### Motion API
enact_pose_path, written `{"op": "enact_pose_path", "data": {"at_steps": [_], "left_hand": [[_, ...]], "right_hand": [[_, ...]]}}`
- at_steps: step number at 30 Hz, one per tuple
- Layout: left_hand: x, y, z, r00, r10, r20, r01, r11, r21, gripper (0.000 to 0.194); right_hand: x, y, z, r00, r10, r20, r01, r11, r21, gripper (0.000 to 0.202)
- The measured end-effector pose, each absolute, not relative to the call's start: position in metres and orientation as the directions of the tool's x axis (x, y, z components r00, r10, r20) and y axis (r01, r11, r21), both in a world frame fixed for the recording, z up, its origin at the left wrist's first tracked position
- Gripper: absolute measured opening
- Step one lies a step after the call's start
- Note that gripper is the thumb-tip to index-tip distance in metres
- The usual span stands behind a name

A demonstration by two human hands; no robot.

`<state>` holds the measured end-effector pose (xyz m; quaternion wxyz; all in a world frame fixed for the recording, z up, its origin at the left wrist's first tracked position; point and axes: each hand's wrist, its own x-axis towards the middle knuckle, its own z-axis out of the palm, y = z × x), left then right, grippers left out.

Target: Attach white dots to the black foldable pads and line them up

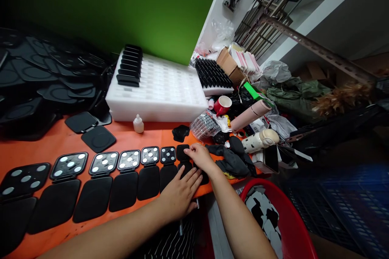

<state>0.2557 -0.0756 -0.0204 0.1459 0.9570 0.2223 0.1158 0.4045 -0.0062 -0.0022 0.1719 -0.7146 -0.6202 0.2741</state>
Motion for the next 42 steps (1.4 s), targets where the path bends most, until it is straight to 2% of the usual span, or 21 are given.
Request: {"op": "enact_pose_path", "data": {"at_steps": [10,18,22,26,36,42], "left_hand": [[0.255,-0.075,-0.018,0.871,0.463,0.167,0.397,-0.861,0.317,0.07],[0.257,-0.076,-0.02,0.864,0.47,0.179,0.399,-0.857,0.326,0.07],[0.257,-0.077,-0.022,0.861,0.475,0.183,0.398,-0.853,0.339,0.07],[0.256,-0.077,-0.024,0.865,0.466,0.187,0.385,-0.854,0.351,0.068],[0.256,-0.076,-0.025,0.868,0.459,0.188,0.369,-0.851,0.375,0.066],[0.254,-0.076,-0.025,0.869,0.454,0.194,0.351,-0.844,0.405,0.067]], "right_hand": [[0.397,-0.007,0.002,0.076,0.988,-0.137,0.904,-0.126,-0.408,0.032],[0.386,-0.009,0.014,0.063,0.995,-0.074,0.98,-0.076,-0.184,0.033],[0.386,-0.008,0.017,0.084,0.995,-0.052,0.99,-0.089,-0.109,0.032],[0.389,0.01,0.021,0.075,0.995,-0.068,0.992,-0.081,-0.094,0.028],[0.387,0.069,0.014,0.048,0.96,-0.275,0.987,-0.087,-0.135,0.035],[0.387,0.067,0.014,0.07,0.957,-0.282,0.968,-0.133,-0.211,0.055]]}}
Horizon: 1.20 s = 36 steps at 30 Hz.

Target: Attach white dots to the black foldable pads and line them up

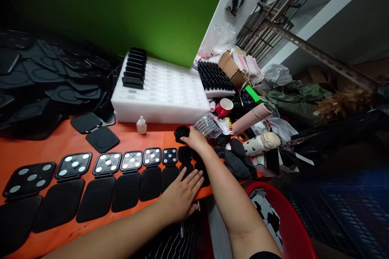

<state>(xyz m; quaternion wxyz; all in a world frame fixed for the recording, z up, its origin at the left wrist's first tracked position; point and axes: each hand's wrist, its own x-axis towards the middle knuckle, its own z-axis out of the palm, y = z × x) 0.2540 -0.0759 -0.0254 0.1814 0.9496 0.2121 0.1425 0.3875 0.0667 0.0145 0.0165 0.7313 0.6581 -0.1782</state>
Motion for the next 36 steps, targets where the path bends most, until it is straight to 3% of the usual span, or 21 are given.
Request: {"op": "enact_pose_path", "data": {"at_steps": [6,18,23,28,32,36], "left_hand": [[0.254,-0.075,-0.024,0.87,0.453,0.193,0.344,-0.84,0.419,0.068],[0.255,-0.075,-0.025,0.87,0.458,0.185,0.347,-0.833,0.43,0.066],[0.254,-0.074,-0.023,0.872,0.451,0.19,0.332,-0.831,0.446,0.066],[0.251,-0.073,-0.017,0.868,0.458,0.191,0.325,-0.816,0.478,0.064],[0.249,-0.071,-0.01,0.86,0.467,0.208,0.312,-0.802,0.509,0.06],[0.244,-0.072,0.0,0.845,0.481,0.234,0.297,-0.786,0.542,0.047]], "right_hand": [[0.386,0.07,0.01,0.089,0.958,-0.274,0.952,-0.163,-0.26,0.044],[0.384,0.074,0.003,0.072,0.94,-0.335,0.877,-0.219,-0.427,0.046],[0.38,0.07,0.016,0.073,0.969,-0.237,0.895,-0.168,-0.413,0.04],[0.389,0.057,0.045,0.057,0.985,-0.165,0.906,-0.12,-0.405,0.021],[0.395,0.034,0.059,0.043,0.987,-0.155,0.856,-0.116,-0.504,0.02],[0.387,0.009,0.048,-0.039,0.967,-0.251,0.727,-0.145,-0.671,0.024]]}}
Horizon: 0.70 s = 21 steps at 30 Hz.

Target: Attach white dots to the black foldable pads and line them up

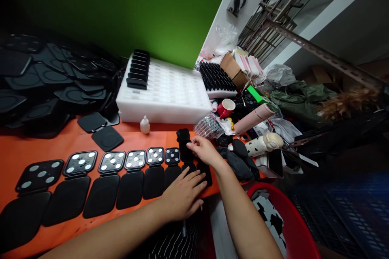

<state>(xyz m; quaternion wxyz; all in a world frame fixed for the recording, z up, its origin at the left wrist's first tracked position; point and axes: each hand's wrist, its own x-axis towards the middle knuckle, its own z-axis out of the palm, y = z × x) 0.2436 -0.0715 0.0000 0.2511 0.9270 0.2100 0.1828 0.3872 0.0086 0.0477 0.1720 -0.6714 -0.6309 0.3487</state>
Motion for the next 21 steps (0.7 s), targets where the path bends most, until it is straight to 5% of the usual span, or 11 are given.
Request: {"op": "enact_pose_path", "data": {"at_steps": [7,21], "left_hand": [[0.213,-0.072,0.001,0.804,0.561,0.196,0.361,-0.723,0.589,0.029],[0.201,-0.07,-0.007,0.777,0.606,0.17,0.409,-0.691,0.596,0.031]], "right_hand": [[0.361,-0.005,0.011,-0.136,0.936,-0.325,0.537,-0.206,-0.818,0.029],[0.36,0.0,0.006,-0.146,0.929,-0.341,0.547,-0.212,-0.81,0.027]]}}
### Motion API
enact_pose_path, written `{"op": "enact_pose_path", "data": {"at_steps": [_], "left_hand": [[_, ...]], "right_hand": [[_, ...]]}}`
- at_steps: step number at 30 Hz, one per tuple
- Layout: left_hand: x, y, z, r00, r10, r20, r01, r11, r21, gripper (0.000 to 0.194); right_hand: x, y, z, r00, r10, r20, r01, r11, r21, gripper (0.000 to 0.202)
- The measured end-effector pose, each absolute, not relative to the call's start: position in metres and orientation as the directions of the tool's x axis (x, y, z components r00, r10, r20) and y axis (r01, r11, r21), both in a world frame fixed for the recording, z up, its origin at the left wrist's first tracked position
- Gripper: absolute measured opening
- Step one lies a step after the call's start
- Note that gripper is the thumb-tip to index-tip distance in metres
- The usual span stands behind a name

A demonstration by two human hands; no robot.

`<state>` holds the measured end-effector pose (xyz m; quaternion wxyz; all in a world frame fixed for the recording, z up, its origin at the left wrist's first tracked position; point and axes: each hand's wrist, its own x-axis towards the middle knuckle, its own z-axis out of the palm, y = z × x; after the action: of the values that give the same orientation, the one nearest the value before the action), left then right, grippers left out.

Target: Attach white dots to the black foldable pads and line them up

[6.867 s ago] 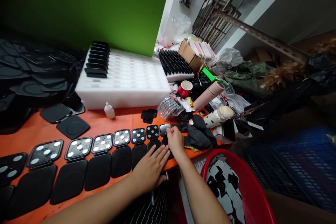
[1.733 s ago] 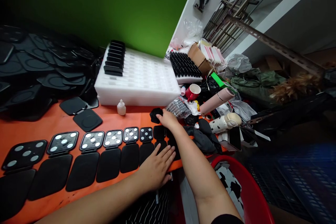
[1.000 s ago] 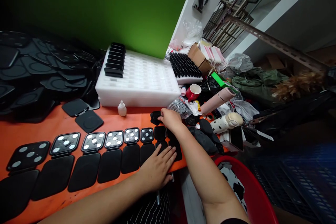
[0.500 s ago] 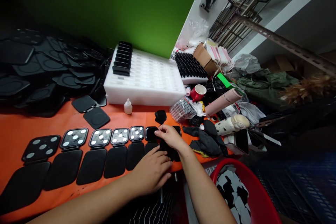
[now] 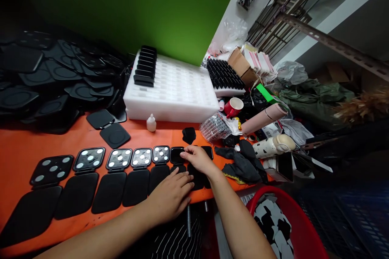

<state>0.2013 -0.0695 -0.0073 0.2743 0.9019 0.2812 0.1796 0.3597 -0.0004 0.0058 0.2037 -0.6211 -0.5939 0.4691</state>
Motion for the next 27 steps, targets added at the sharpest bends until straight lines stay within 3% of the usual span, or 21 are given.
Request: {"op": "enact_pose_path", "data": {"at_steps": [17,27], "left_hand": [[0.201,-0.07,-0.008,0.775,0.607,0.173,0.414,-0.696,0.586,0.032],[0.2,-0.07,-0.01,0.773,0.608,0.182,0.417,-0.704,0.575,0.031]], "right_hand": [[0.355,0.019,0.008,-0.089,0.891,-0.446,0.717,-0.253,-0.649,0.027],[0.35,0.02,0.01,-0.055,0.9,-0.432,0.846,-0.187,-0.499,0.027]]}}
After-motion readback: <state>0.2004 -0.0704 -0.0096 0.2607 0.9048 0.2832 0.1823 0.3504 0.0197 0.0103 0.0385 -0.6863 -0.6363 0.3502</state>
